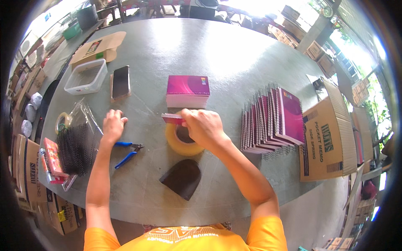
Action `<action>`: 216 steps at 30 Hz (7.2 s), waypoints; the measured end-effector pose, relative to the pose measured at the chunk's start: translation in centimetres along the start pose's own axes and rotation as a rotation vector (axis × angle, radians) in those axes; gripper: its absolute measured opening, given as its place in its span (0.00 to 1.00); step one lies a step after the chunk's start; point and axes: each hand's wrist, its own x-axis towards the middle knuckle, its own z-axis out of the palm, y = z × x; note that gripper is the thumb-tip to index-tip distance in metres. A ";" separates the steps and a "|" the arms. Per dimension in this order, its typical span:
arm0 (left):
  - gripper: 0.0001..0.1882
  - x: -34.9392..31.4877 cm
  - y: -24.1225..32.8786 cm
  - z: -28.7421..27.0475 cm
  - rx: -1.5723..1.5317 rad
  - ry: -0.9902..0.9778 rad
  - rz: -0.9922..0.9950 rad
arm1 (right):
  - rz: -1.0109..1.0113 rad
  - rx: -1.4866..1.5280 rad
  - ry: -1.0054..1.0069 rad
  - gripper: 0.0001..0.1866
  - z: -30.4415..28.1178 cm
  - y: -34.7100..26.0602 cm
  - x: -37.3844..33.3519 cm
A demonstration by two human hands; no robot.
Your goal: The person inserts metal spiral binders into stacked memo pads, wipes the finished pads with a cloth, and places them in a stack.
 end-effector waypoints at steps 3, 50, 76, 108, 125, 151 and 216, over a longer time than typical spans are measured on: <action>0.12 0.1 1.0 -0.7 -0.005 0.024 0.161 | 0.079 0.073 -0.127 0.05 -1.3 -0.2 0.8; 0.08 -3.4 11.9 -8.0 -0.839 0.157 0.372 | -0.076 0.301 0.044 0.08 -0.3 -2.0 0.8; 0.24 -6.4 12.7 -11.8 -0.594 0.480 0.403 | 0.378 1.407 0.039 0.12 1.9 4.9 -3.8; 0.16 -3.0 17.1 -13.3 -0.481 0.590 0.570 | 0.349 1.480 0.038 0.14 3.1 4.7 -5.3; 0.14 -4.7 19.9 -10.9 -0.469 0.061 0.791 | 0.253 1.446 -0.071 0.16 3.1 5.0 -5.9; 0.14 -1.0 21.5 -9.5 -0.406 -0.211 0.919 | 0.459 0.965 -0.112 0.10 1.3 5.7 -5.8; 0.37 -2.7 31.4 -7.9 -1.348 -0.282 0.416 | 0.742 1.358 0.563 0.35 -13.5 14.2 -13.3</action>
